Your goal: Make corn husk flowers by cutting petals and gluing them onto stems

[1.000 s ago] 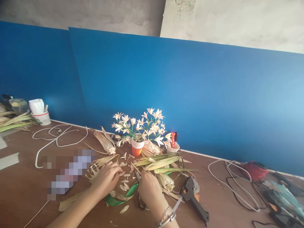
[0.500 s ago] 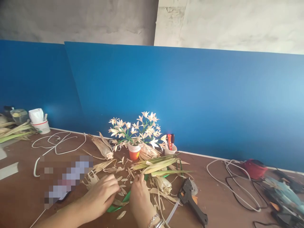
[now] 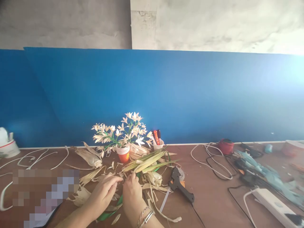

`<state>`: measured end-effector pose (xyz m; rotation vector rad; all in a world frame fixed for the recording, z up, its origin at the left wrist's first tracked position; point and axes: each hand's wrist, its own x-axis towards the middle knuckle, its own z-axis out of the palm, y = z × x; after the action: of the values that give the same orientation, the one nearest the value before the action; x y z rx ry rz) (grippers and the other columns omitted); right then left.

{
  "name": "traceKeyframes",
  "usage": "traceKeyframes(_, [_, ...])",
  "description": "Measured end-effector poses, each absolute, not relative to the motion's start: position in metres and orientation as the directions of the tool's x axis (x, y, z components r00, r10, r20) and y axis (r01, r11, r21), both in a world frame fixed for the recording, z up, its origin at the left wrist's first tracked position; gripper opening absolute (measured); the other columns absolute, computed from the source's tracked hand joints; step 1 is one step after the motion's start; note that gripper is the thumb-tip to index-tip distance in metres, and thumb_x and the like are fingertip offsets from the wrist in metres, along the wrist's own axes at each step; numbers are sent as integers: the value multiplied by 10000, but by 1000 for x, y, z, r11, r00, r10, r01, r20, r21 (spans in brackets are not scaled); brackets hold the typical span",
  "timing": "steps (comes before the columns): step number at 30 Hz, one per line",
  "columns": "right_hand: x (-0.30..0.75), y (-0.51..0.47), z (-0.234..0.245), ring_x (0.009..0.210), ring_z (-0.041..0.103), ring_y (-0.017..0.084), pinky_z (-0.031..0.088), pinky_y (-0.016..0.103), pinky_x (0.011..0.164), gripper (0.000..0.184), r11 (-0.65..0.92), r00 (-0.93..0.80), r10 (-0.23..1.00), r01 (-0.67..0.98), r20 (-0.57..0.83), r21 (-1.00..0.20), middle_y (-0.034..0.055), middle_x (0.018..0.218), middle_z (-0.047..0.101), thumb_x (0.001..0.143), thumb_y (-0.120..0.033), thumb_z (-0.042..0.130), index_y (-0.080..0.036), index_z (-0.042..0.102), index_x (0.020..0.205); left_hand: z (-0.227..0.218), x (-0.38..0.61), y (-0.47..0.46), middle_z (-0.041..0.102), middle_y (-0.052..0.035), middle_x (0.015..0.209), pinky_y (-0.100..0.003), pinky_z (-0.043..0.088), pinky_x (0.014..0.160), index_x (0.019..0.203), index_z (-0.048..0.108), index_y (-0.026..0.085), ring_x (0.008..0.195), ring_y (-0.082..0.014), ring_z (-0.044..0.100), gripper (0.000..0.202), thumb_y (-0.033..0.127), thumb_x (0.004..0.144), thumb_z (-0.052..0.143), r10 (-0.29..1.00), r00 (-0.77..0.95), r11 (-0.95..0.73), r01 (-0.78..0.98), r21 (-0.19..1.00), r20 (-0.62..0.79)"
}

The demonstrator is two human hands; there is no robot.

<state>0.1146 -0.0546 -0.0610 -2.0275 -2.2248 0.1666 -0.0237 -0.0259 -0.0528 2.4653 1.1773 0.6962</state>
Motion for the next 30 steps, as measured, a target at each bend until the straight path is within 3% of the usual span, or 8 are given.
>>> traceKeyframes(4, [116, -56, -51, 1055, 598, 263, 491, 330, 869, 425, -23, 15, 999, 986, -49, -167, 219, 1147, 619, 789, 52, 458, -73, 610, 1166, -57, -58, -5, 703, -81, 942, -345, 522, 799, 1014, 636, 224, 897, -230, 660, 261, 235, 889, 408, 853, 338, -509, 705, 494, 396])
traceKeyframes(10, [123, -54, -32, 1064, 615, 298, 519, 366, 830, 429, -29, 11, 993, 988, -116, -150, 219, 1169, 629, 786, 66, 410, -61, 649, 1118, -72, -99, 16, 730, -90, 881, -377, 522, 767, 916, 659, 190, 851, -256, 663, 261, 155, 775, 442, 851, 151, -390, 823, 412, 503])
traceKeyframes(17, [141, -51, -28, 753, 714, 252, 535, 302, 727, 217, 9, -38, 967, 993, -250, -118, 110, 737, 739, 621, -22, 674, -150, 735, 786, -79, -98, 14, 738, -74, 898, -376, 495, 779, 882, 666, 208, 855, -254, 645, 224, 167, 801, 461, 818, 179, -424, 830, 363, 547])
traceKeyframes(21, [142, -50, -32, 811, 718, 291, 540, 321, 720, 294, 16, -48, 956, 994, -288, -112, 146, 825, 751, 570, -15, 697, -130, 733, 838, -76, -95, 11, 732, -74, 900, -373, 481, 788, 900, 661, 203, 875, -251, 635, 221, 166, 828, 456, 803, 209, -462, 810, 361, 559])
traceKeyframes(26, [140, -48, -33, 927, 701, 303, 535, 341, 778, 318, 3, -33, 960, 994, -280, -106, 184, 953, 738, 730, -6, 569, -94, 696, 1008, -68, -80, 0, 724, -67, 932, -396, 448, 808, 903, 669, 222, 941, -259, 618, 216, 147, 836, 477, 830, 320, -486, 817, 310, 456])
traceKeyframes(30, [137, -53, -26, 961, 685, 302, 526, 350, 807, 358, -2, -26, 961, 995, -275, -101, 199, 1011, 715, 766, 17, 506, -76, 671, 1070, -65, -71, -7, 727, -38, 936, -425, 411, 837, 894, 677, 247, 958, -263, 608, 253, 91, 796, 504, 850, 406, -493, 837, 236, 336])
